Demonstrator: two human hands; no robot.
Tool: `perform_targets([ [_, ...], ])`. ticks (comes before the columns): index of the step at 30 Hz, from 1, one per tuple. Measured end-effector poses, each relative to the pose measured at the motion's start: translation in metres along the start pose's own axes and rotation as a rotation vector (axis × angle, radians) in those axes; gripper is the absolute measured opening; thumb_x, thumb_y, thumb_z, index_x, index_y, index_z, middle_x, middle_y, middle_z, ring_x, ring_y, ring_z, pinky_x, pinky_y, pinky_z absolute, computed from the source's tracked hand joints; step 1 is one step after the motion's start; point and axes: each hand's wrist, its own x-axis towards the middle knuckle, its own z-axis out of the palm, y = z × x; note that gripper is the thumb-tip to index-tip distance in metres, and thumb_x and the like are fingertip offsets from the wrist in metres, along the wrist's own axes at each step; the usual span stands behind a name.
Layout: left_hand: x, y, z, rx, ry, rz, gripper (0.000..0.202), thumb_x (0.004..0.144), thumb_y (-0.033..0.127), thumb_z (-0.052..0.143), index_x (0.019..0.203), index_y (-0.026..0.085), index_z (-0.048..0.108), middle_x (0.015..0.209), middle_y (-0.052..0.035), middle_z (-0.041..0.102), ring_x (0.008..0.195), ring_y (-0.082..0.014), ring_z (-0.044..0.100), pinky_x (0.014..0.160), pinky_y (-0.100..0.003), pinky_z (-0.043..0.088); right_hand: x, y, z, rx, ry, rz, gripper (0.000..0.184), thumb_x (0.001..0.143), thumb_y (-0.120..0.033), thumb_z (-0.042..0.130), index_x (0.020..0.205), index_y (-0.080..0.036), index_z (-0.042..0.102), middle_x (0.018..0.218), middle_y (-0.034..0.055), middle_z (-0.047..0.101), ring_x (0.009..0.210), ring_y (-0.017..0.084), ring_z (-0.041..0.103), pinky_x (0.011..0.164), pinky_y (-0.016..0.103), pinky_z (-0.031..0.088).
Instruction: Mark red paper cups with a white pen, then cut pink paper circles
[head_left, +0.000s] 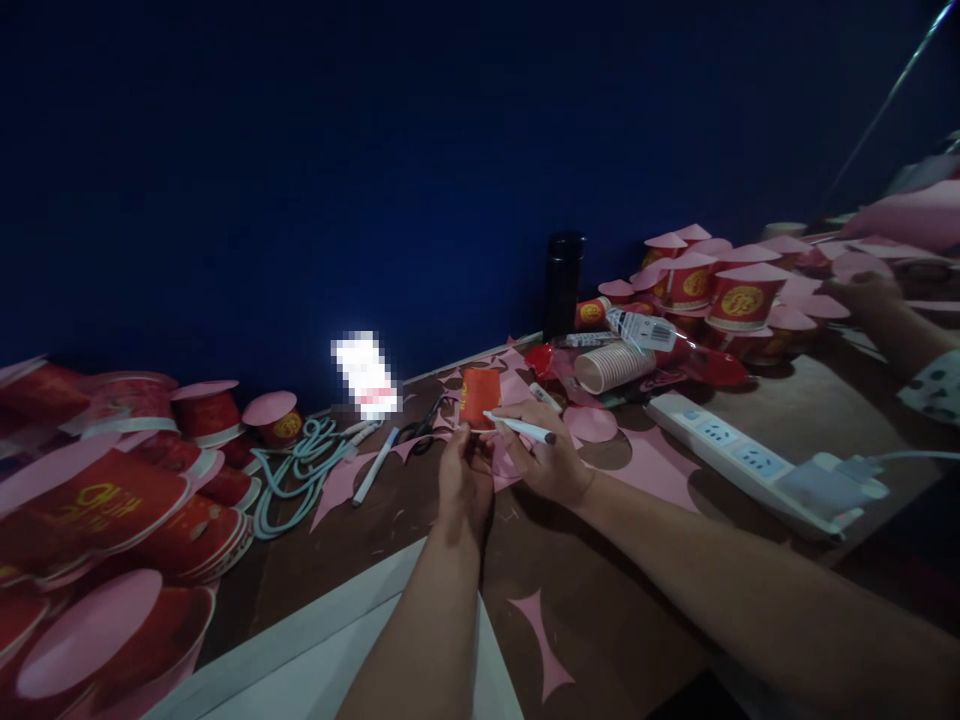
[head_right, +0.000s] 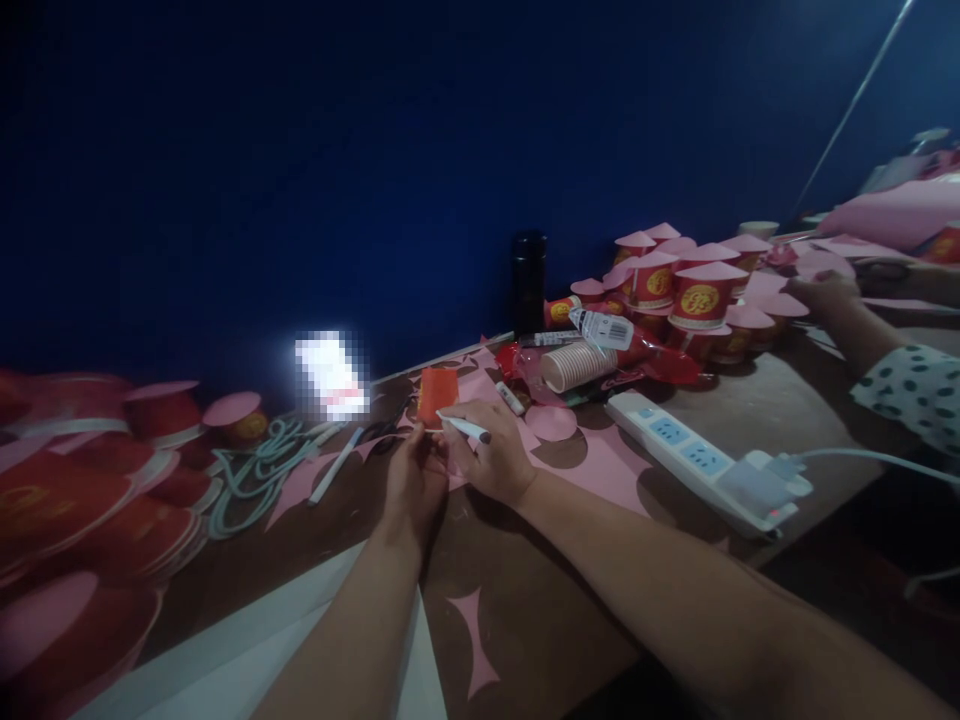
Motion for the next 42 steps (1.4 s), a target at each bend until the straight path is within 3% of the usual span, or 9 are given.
perform_targets([
  [21,0.0005,-0.0009,0.0005,-0.004,0.007,0.013,0.007,0.082,0.009,0.053,0.077,0.011,0.058,0.061,-0.0002,0.058,0.050,-0.0056,0.053,0.054,-0.016,0.046,0.0015,0.0017,-0.0015,-0.026,0.038,-0.003,0.021,0.086,-0.017,0.052,0.106,-0.020,0.059,0.098,0.0071,0.067,0.096,0.019,0.062,0.086,0.038,0.047],
  [31,-0.0008,-0.0006,0.0008,0.012,0.023,0.011,0.008,0.081,0.008,0.053,0.075,0.011,0.059,0.060,0.0002,0.058,0.049,-0.0046,0.053,0.053,-0.015,0.046,0.0021,-0.0002,-0.0024,-0.040,-0.011,-0.018,0.020,0.086,-0.018,0.052,0.105,-0.020,0.059,0.095,0.0062,0.068,0.092,0.019,0.063,0.082,0.037,0.047],
  [42,-0.0045,-0.0020,0.0032,0.054,0.059,0.035,0.008,0.079,0.006,0.053,0.075,0.012,0.059,0.057,0.0010,0.057,0.048,-0.0058,0.054,0.054,-0.017,0.048,0.0038,0.0000,-0.0054,-0.017,0.049,-0.002,0.023,0.087,-0.018,0.053,0.108,-0.022,0.059,0.099,0.0062,0.068,0.096,0.019,0.062,0.087,0.037,0.047],
])
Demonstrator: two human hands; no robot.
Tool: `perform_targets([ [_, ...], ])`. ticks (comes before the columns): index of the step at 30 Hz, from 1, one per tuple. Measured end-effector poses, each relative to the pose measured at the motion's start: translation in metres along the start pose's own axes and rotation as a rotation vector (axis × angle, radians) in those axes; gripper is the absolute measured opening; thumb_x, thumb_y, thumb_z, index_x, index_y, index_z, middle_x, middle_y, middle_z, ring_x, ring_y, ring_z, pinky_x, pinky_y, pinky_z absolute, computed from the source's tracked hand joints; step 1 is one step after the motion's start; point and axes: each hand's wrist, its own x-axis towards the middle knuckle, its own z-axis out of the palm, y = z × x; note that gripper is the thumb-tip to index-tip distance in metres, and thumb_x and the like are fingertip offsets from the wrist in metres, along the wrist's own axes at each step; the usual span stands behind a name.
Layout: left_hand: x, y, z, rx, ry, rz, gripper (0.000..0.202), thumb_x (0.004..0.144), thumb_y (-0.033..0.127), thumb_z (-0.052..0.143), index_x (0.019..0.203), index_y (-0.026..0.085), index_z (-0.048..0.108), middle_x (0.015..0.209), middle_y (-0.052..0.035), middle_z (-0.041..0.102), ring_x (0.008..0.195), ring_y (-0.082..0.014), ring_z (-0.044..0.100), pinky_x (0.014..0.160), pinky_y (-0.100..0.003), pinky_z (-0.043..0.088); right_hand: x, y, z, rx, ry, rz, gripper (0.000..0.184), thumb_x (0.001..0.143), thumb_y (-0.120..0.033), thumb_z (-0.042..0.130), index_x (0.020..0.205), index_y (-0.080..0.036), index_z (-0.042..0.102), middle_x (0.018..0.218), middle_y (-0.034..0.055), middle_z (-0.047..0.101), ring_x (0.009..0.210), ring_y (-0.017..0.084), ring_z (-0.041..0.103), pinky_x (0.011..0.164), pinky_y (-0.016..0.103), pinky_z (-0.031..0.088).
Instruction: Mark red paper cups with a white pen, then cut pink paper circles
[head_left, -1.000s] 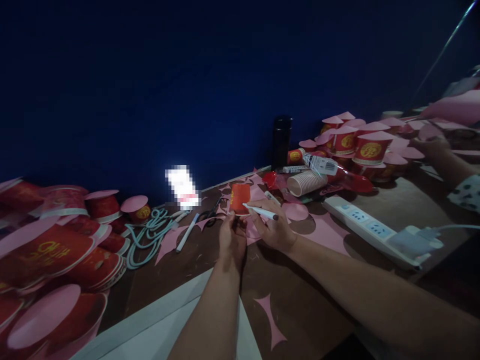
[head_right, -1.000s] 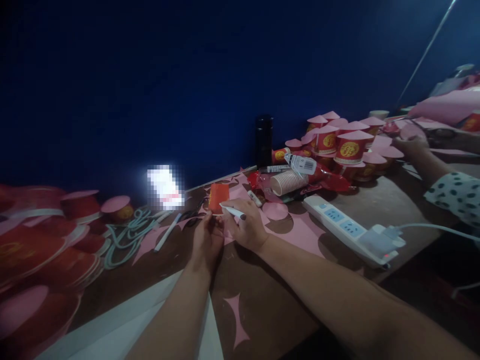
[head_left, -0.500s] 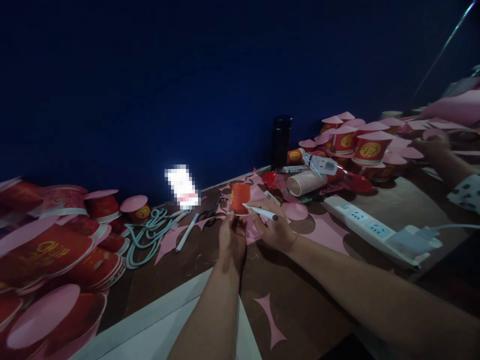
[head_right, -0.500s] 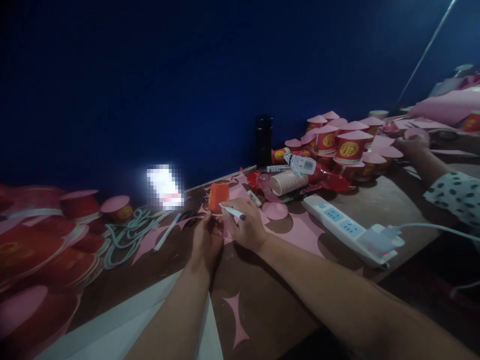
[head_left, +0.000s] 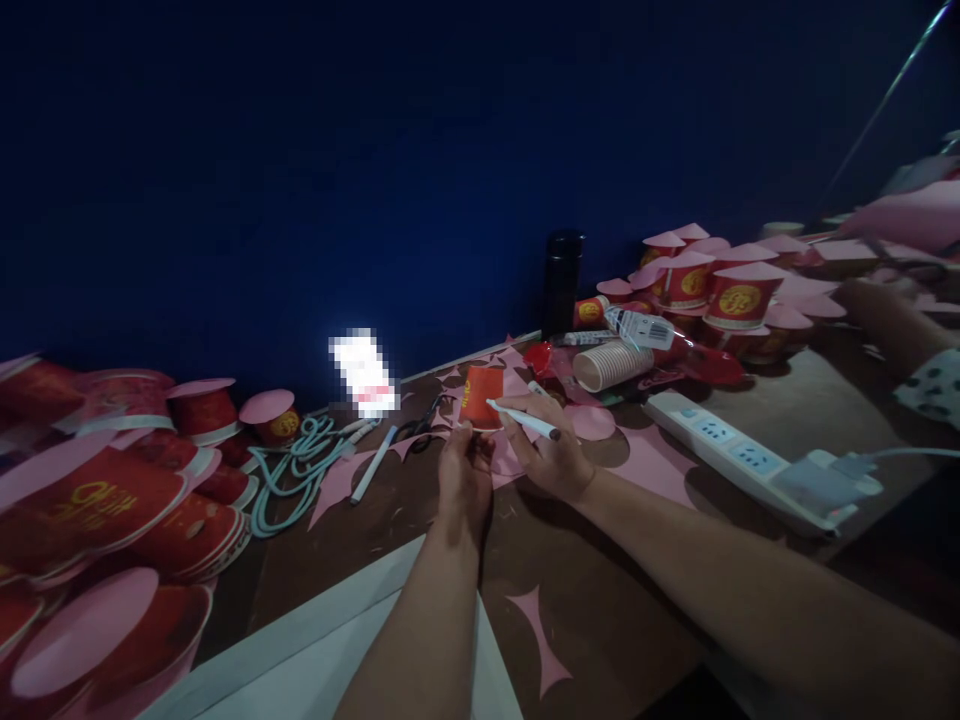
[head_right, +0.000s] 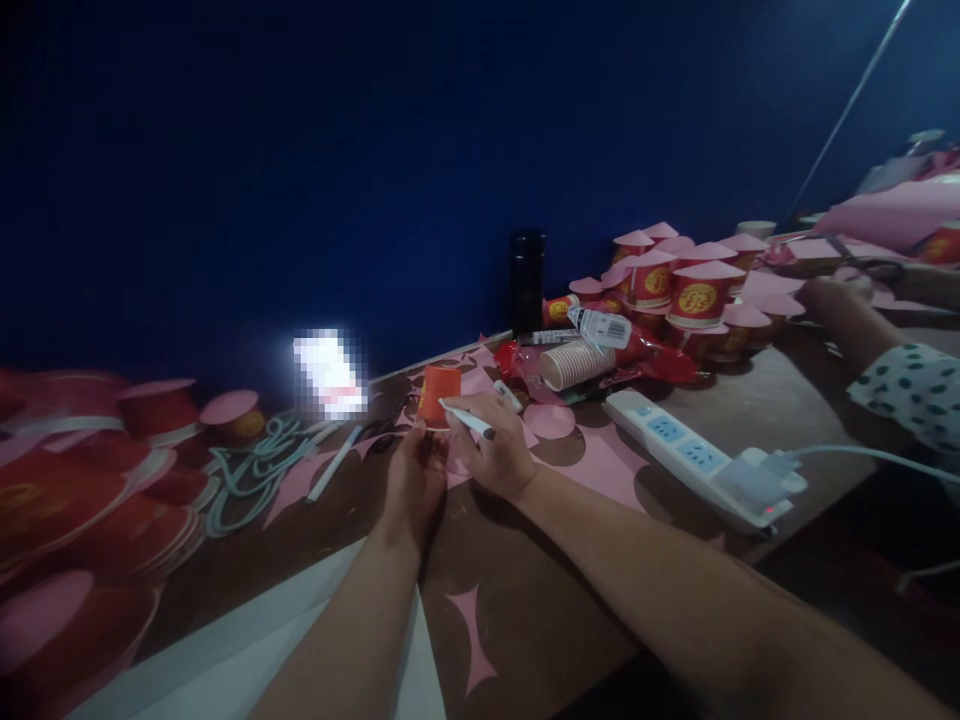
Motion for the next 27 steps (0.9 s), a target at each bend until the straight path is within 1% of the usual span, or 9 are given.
perform_targets([
  [8,0.0032,-0.0039,-0.0031,0.054,-0.082,0.026,0.004,0.074,0.009,0.058,0.077,0.011,0.059,0.061,0.0009,0.058,0.051,-0.0062,0.055,0.056,-0.018,0.049,-0.0009,0.0014,0.0010,-0.009,0.005,0.004,0.024,0.086,-0.016,0.054,0.109,-0.021,0.059,0.100,0.0059,0.068,0.097,0.019,0.062,0.088,0.037,0.046],
  [13,0.0025,-0.0045,-0.0041,0.074,-0.081,0.042,0.005,0.073,0.009,0.061,0.077,0.012,0.059,0.063,0.0011,0.058,0.052,-0.0065,0.056,0.056,-0.019,0.049,-0.0002,0.0012,0.0014,-0.015,0.014,0.002,0.023,0.086,-0.017,0.053,0.107,-0.021,0.060,0.099,0.0069,0.069,0.096,0.019,0.062,0.087,0.038,0.047],
  [23,0.0004,-0.0009,0.0002,0.015,-0.047,0.017,0.007,0.077,0.005,0.054,0.076,0.011,0.059,0.059,0.0012,0.057,0.048,-0.0056,0.053,0.053,-0.017,0.047,0.0005,-0.0001,0.0010,-0.046,0.024,0.007,0.019,0.087,-0.019,0.052,0.104,-0.021,0.060,0.097,0.0068,0.069,0.094,0.020,0.063,0.085,0.038,0.047],
  [27,0.0005,-0.0014,-0.0007,0.017,-0.064,0.010,0.004,0.077,0.007,0.056,0.076,0.011,0.059,0.059,0.0007,0.057,0.049,-0.0061,0.054,0.054,-0.017,0.048,0.0006,-0.0002,0.0008,-0.050,0.030,0.002,0.019,0.087,-0.020,0.052,0.104,-0.021,0.060,0.097,0.0068,0.069,0.094,0.020,0.063,0.085,0.038,0.047],
])
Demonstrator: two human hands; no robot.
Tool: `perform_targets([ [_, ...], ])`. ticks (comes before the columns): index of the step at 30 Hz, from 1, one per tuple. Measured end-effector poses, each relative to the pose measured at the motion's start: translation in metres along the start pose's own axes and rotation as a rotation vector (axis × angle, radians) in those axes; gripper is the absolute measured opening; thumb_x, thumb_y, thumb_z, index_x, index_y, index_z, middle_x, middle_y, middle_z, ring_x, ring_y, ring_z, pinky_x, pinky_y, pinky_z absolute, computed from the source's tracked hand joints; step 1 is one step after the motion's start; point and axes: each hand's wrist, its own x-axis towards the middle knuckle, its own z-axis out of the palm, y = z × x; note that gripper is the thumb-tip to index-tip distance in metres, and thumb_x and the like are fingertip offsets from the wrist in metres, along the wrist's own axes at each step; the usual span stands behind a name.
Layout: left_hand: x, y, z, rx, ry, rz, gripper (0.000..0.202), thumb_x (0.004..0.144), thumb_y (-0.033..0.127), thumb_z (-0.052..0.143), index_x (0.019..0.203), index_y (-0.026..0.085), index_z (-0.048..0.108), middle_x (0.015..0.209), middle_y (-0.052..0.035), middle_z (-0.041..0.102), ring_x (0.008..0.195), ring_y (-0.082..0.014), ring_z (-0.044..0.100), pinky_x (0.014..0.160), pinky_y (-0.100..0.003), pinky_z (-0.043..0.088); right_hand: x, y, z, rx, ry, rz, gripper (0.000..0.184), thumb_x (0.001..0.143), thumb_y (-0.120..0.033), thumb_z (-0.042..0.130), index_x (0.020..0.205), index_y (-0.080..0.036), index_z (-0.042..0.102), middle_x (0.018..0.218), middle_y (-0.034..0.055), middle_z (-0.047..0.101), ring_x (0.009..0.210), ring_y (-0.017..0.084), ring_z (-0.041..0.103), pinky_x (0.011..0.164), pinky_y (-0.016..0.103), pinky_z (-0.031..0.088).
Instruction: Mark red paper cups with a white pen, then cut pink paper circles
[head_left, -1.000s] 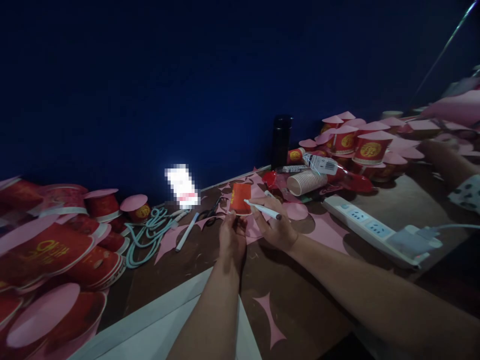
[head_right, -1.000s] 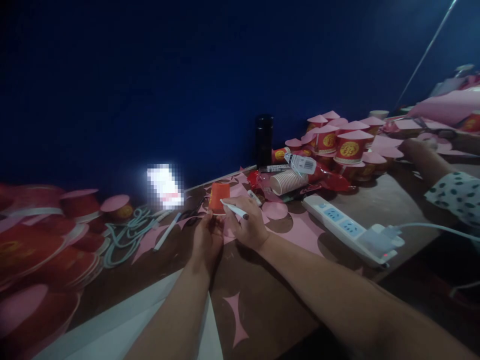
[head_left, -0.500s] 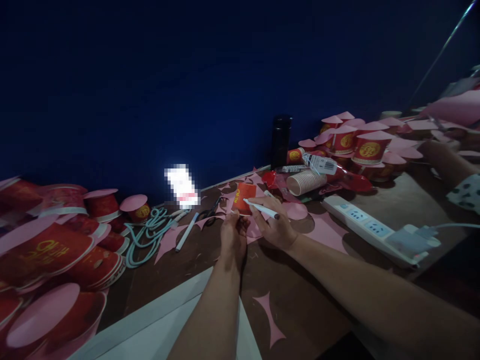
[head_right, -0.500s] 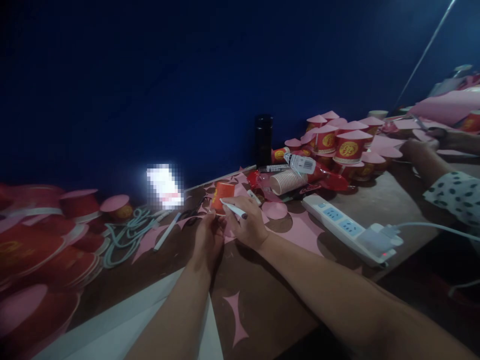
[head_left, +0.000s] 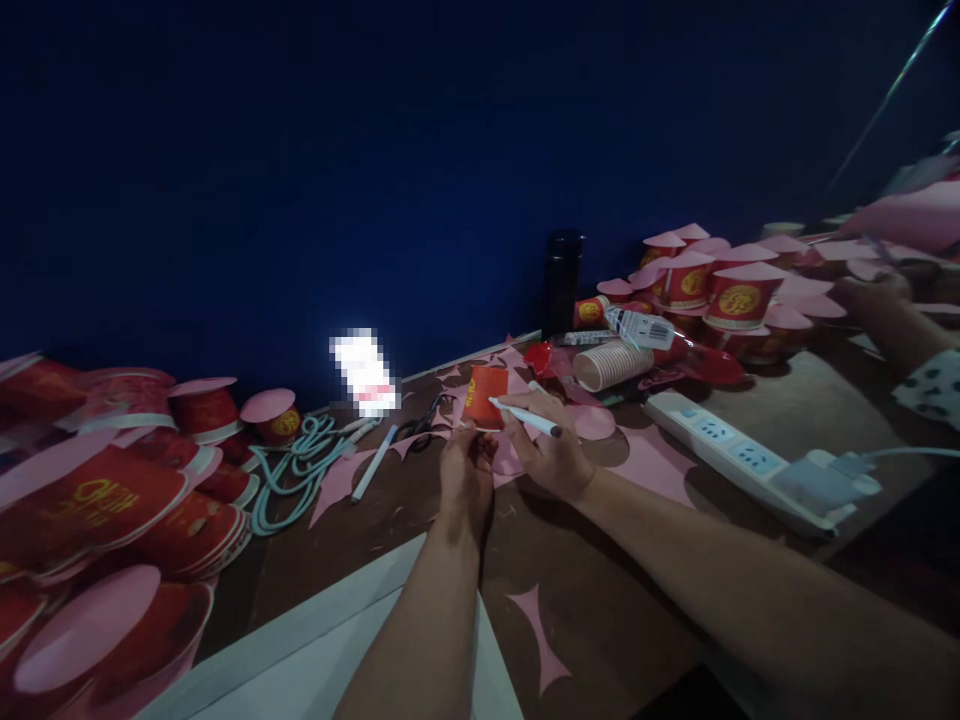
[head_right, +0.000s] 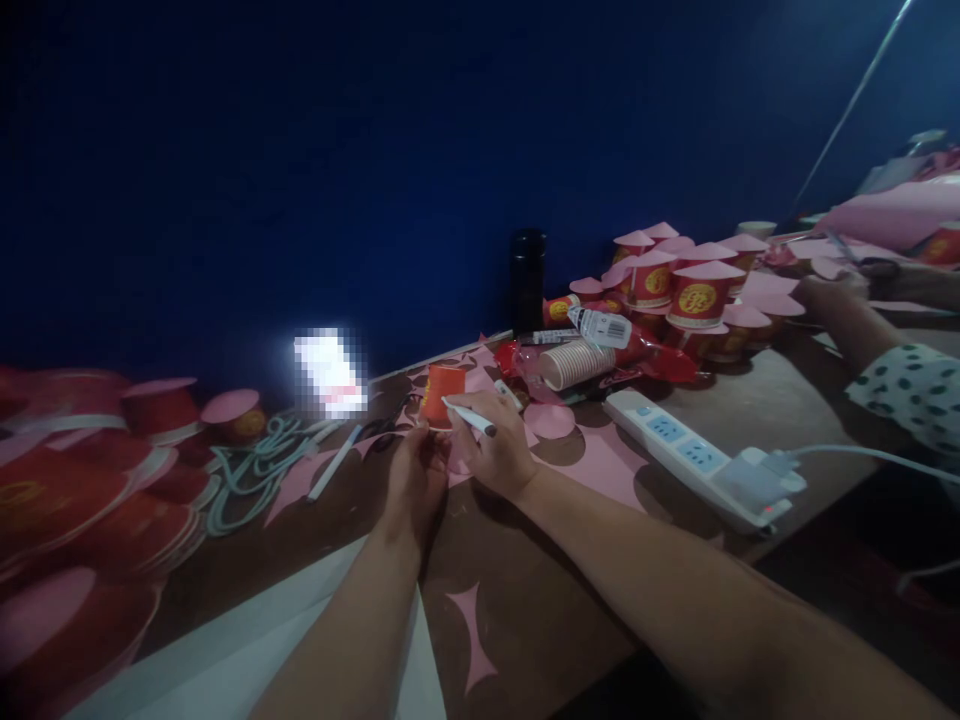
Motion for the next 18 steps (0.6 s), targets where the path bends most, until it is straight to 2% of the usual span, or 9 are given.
perform_targets([
  [18,-0.0015,-0.0007,-0.0001,0.016,0.008,-0.024,0.005,0.076,0.008,0.056,0.078,0.012,0.059,0.061,0.0008,0.057,0.050,-0.0058,0.054,0.054,-0.017,0.048,0.0000,-0.0005,0.0000,0.000,-0.029,0.016,0.019,0.087,-0.020,0.052,0.104,-0.021,0.060,0.098,0.0068,0.069,0.095,0.021,0.063,0.085,0.039,0.047],
])
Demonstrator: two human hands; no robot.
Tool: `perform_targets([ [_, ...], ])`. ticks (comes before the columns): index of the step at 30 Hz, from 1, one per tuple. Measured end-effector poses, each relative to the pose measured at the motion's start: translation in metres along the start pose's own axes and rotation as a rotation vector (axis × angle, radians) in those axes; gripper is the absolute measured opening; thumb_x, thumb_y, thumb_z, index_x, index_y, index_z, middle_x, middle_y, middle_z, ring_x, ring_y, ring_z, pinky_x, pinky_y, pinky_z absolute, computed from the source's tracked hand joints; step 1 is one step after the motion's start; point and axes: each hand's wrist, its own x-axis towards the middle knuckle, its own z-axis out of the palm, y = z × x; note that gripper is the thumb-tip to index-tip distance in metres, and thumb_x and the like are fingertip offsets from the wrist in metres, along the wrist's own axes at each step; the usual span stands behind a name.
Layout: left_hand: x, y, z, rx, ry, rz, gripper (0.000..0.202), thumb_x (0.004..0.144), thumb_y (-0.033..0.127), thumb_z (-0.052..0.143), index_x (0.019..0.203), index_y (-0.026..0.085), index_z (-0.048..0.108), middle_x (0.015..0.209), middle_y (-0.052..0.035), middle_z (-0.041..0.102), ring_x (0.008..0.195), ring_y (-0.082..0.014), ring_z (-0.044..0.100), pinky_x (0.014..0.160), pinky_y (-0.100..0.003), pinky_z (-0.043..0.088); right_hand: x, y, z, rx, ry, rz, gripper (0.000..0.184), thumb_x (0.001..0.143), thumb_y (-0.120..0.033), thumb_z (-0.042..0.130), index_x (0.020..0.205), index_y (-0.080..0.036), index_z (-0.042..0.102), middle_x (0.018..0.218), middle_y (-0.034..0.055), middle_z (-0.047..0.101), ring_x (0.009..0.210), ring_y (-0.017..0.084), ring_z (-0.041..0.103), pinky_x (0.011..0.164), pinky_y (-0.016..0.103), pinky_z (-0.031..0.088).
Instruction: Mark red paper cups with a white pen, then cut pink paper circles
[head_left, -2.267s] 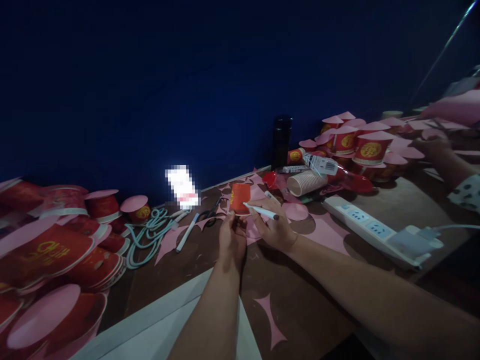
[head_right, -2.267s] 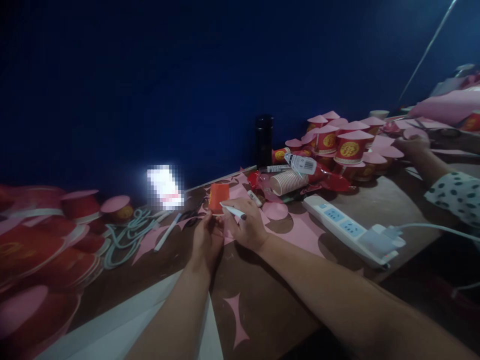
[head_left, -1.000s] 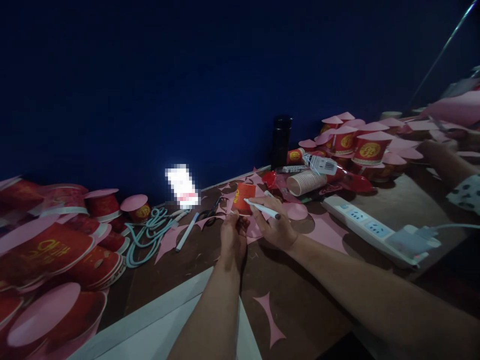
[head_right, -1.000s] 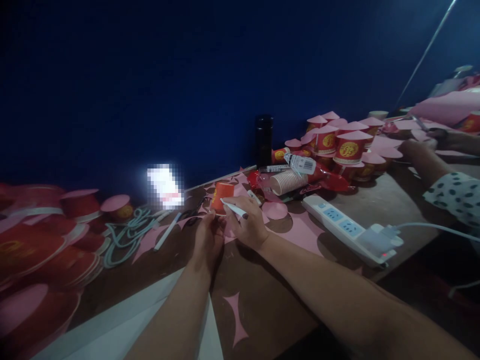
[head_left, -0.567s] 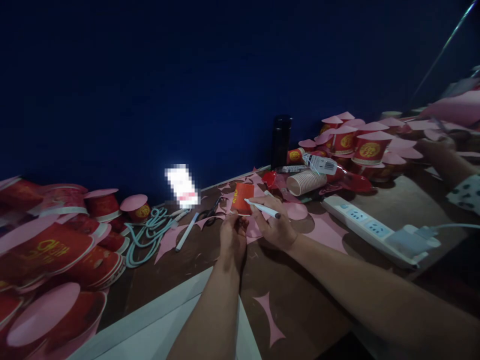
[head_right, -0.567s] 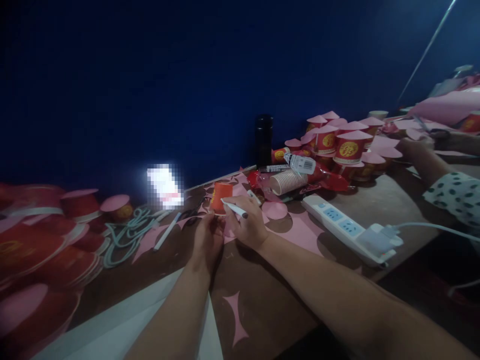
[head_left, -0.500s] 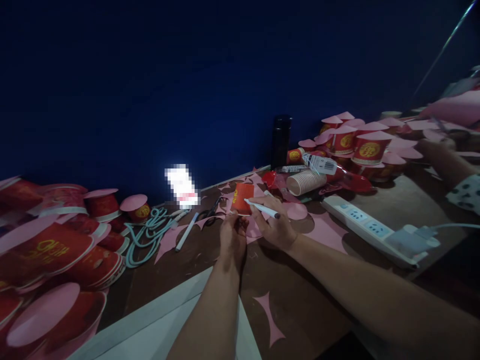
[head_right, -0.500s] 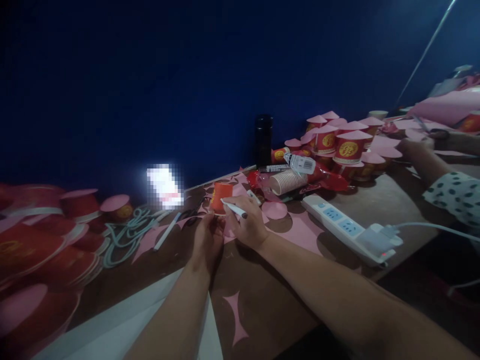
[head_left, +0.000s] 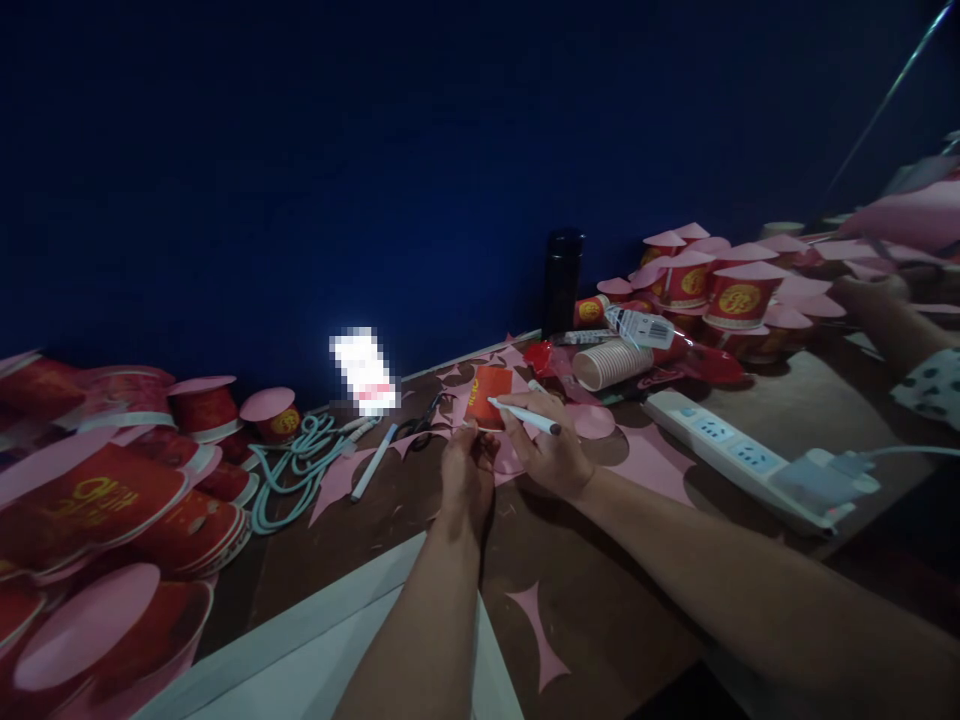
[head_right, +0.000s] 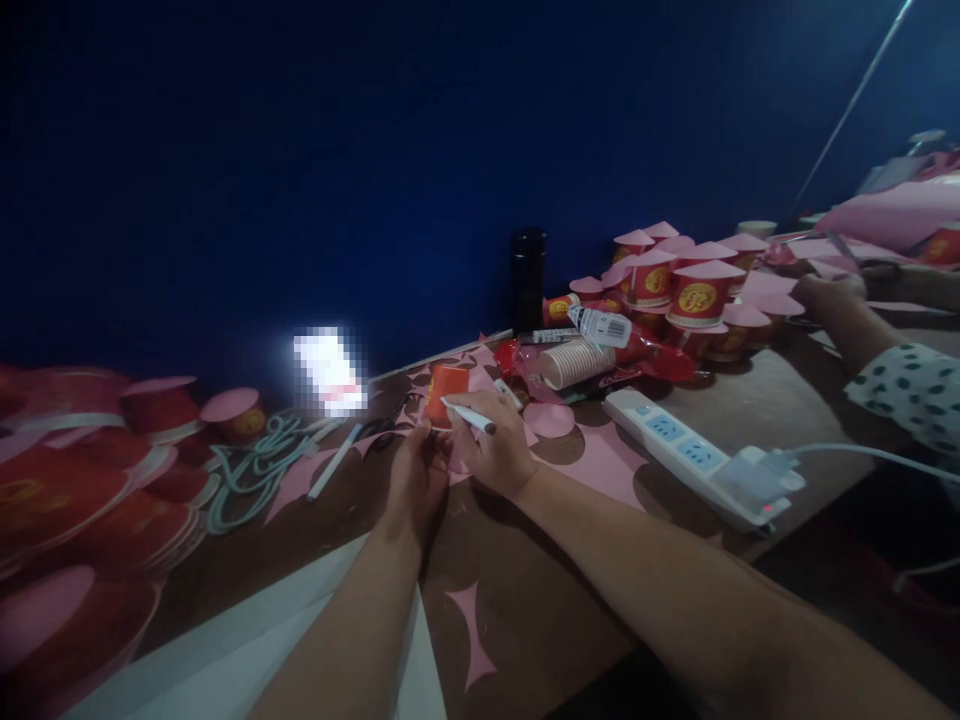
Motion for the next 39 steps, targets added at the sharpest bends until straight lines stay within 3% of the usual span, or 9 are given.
perform_targets([
  [15,0.000,0.002,0.001,-0.035,0.003,-0.001,0.007,0.078,0.007,0.054,0.075,0.012,0.058,0.059,0.0008,0.057,0.049,-0.0046,0.052,0.052,-0.015,0.047,-0.001,0.002,0.001,-0.005,0.030,-0.013,0.019,0.086,-0.017,0.054,0.103,-0.021,0.060,0.097,0.0055,0.069,0.096,0.019,0.063,0.086,0.038,0.046],
  [20,-0.002,0.000,0.001,-0.012,-0.010,-0.035,0.006,0.079,0.007,0.055,0.079,0.010,0.060,0.061,0.0000,0.057,0.051,-0.0057,0.054,0.053,-0.017,0.049,-0.001,0.001,0.000,0.002,0.026,-0.016,0.019,0.086,-0.017,0.054,0.104,-0.021,0.060,0.096,0.0067,0.069,0.092,0.020,0.064,0.085,0.040,0.047],
  [25,0.001,0.006,-0.002,-0.132,0.050,-0.067,0.010,0.079,0.006,0.054,0.074,0.012,0.058,0.061,0.0006,0.057,0.050,-0.0046,0.053,0.053,-0.015,0.048,0.001,-0.004,-0.003,0.030,0.048,-0.006,0.020,0.086,-0.017,0.053,0.104,-0.022,0.060,0.098,0.0069,0.068,0.093,0.020,0.063,0.085,0.039,0.048],
  [39,0.002,0.012,-0.004,-0.247,0.019,-0.190,0.014,0.084,0.009,0.049,0.072,0.012,0.056,0.058,0.0009,0.056,0.047,-0.0035,0.051,0.049,-0.013,0.045,0.001,0.004,-0.001,0.055,0.108,0.101,0.017,0.088,-0.023,0.052,0.102,-0.022,0.061,0.097,0.0066,0.067,0.093,0.021,0.062,0.086,0.040,0.048],
])
